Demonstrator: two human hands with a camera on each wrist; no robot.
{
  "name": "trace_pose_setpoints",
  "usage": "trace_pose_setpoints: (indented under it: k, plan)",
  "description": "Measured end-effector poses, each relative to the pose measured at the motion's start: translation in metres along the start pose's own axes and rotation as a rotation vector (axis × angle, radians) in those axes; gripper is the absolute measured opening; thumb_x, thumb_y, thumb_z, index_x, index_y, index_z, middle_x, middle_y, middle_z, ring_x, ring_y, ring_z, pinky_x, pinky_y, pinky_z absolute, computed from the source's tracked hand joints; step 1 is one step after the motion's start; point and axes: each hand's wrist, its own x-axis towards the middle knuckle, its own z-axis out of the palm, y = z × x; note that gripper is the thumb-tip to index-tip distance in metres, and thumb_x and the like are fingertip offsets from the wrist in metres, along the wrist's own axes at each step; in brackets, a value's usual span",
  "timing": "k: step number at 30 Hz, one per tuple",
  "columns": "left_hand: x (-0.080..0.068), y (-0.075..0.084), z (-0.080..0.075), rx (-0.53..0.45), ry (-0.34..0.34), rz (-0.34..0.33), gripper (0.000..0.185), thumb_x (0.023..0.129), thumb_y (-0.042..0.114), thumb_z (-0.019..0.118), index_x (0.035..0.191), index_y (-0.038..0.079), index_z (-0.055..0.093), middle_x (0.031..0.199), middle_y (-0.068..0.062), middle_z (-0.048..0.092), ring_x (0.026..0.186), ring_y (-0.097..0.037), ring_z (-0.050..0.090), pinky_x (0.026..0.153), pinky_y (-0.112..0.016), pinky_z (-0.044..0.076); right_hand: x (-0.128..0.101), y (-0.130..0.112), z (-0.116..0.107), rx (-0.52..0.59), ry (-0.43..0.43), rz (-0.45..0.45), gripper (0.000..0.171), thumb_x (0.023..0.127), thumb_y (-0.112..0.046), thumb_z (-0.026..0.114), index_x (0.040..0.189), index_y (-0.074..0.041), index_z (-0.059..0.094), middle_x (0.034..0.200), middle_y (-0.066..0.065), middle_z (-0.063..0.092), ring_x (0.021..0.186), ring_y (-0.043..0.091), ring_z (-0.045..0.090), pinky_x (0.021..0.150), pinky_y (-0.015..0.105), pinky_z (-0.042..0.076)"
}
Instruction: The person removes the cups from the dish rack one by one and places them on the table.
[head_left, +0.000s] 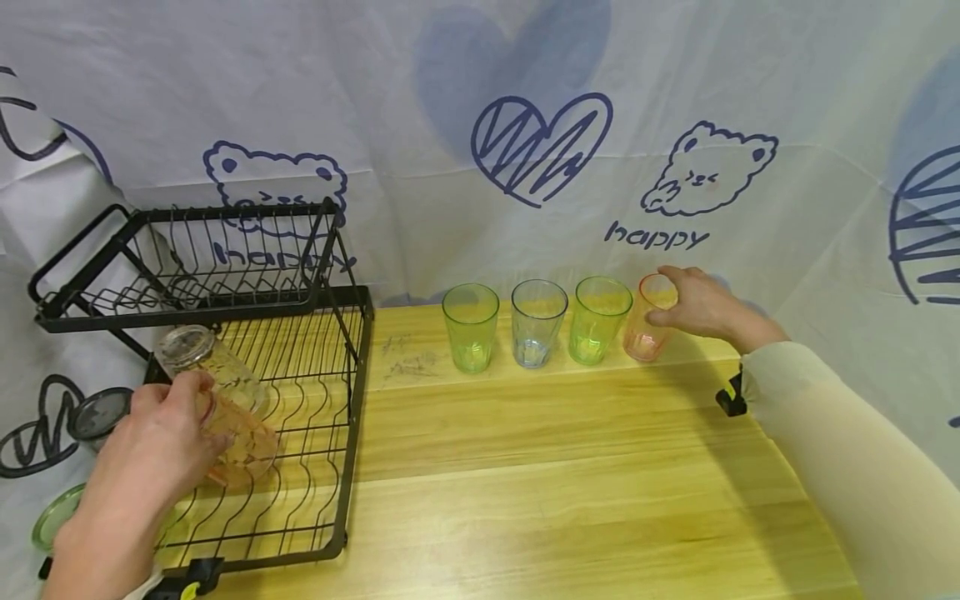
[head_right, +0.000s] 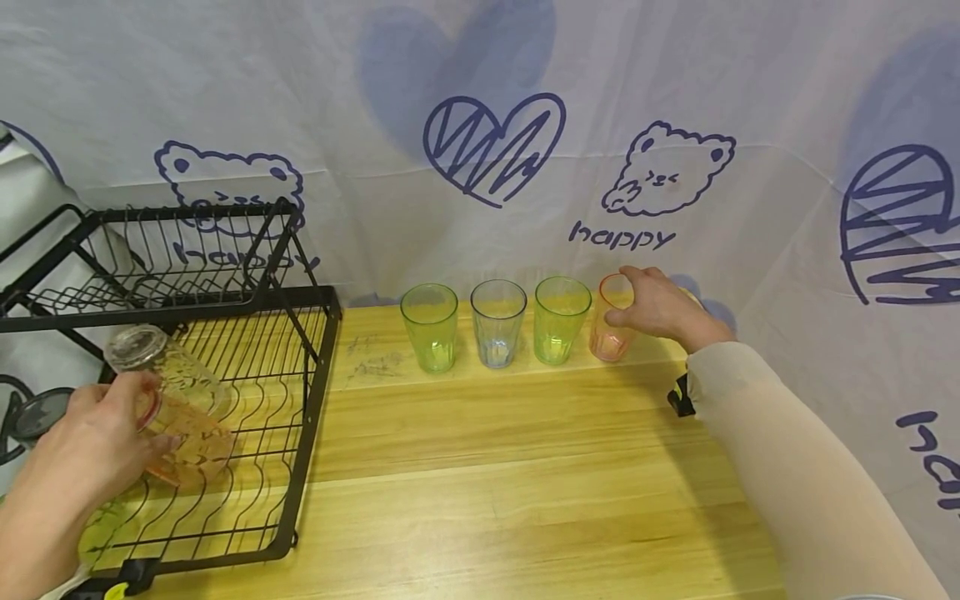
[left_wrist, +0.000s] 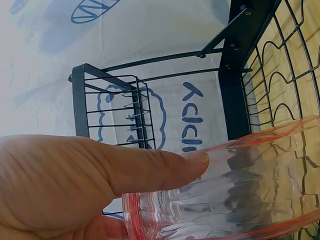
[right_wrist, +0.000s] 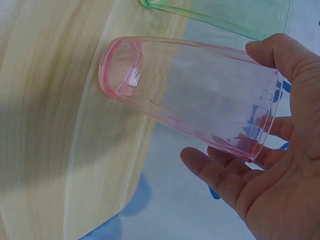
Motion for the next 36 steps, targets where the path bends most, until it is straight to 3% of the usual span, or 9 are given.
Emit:
trace_pose_setpoints:
  k: [11, 17, 21, 25, 30, 36]
  plan:
    - [-0.008, 0.002, 0.001, -0.024, 0.048, 0.007, 0.084, 0.092, 0.019, 0.078, 0.154, -0.008, 0.028, 0.14, -0.057, 0.026, 0.111, -0.074, 0.041, 0.091, -0.085, 0.039, -0.001, 0.002, 0.002, 0.019, -0.005, 0.006, 0.098, 0.094, -0.041, 0.073, 0.164, 0.006, 0.022, 0.162, 0.041, 0.027, 0.146, 0.06, 0.03, 0.117, 0.077, 0.032]
    - [-0.015, 0.007, -0.001, -0.043, 0.094, -0.007, 0.083, 0.092, 0.02, 0.079, 0.153, -0.005, 0.029, 0.14, -0.054, 0.027, 0.111, -0.074, 0.041, 0.091, -0.085, 0.038, -0.003, 0.004, 0.001, 0.032, 0.004, 0.012, 0.099, 0.095, -0.042, 0.072, 0.164, 0.006, 0.02, 0.164, 0.041, 0.022, 0.147, 0.061, 0.027, 0.118, 0.077, 0.029]
    - [-0.02, 0.01, -0.002, -0.06, 0.126, -0.022, 0.083, 0.091, 0.022, 0.08, 0.153, -0.003, 0.031, 0.139, -0.053, 0.028, 0.111, -0.073, 0.041, 0.09, -0.085, 0.039, -0.004, 0.004, 0.001, 0.031, 0.012, 0.022, 0.1, 0.097, -0.046, 0.07, 0.165, 0.004, 0.018, 0.165, 0.041, 0.019, 0.148, 0.062, 0.024, 0.119, 0.078, 0.027]
    - [-0.026, 0.016, -0.002, -0.082, 0.135, -0.085, 0.084, 0.092, 0.027, 0.081, 0.155, 0.0, 0.031, 0.141, -0.05, 0.028, 0.11, -0.071, 0.043, 0.087, -0.083, 0.042, -0.004, 0.003, 0.001, 0.04, 0.028, 0.032, 0.103, 0.098, -0.056, 0.067, 0.166, 0.002, 0.016, 0.166, 0.04, 0.017, 0.15, 0.062, 0.02, 0.119, 0.08, 0.024]
    - [-0.035, 0.023, -0.005, -0.114, 0.14, -0.151, 0.083, 0.094, 0.032, 0.08, 0.155, 0.002, 0.032, 0.145, -0.049, 0.025, 0.111, -0.068, 0.044, 0.085, -0.083, 0.043, -0.005, 0.002, 0.002, 0.073, 0.085, 0.029, 0.106, 0.098, -0.068, 0.06, 0.168, -0.002, 0.016, 0.169, 0.036, 0.014, 0.153, 0.059, 0.016, 0.12, 0.079, 0.021]
    - [-0.042, 0.027, -0.008, -0.15, 0.207, -0.13, 0.077, 0.094, 0.035, 0.08, 0.148, 0.0, 0.038, 0.145, -0.048, 0.03, 0.119, -0.063, 0.041, 0.086, -0.08, 0.043, -0.009, -0.004, 0.007, 0.141, 0.205, 0.025, 0.096, 0.1, -0.065, 0.059, 0.167, -0.006, 0.023, 0.171, 0.029, 0.02, 0.155, 0.054, 0.019, 0.121, 0.078, 0.022]
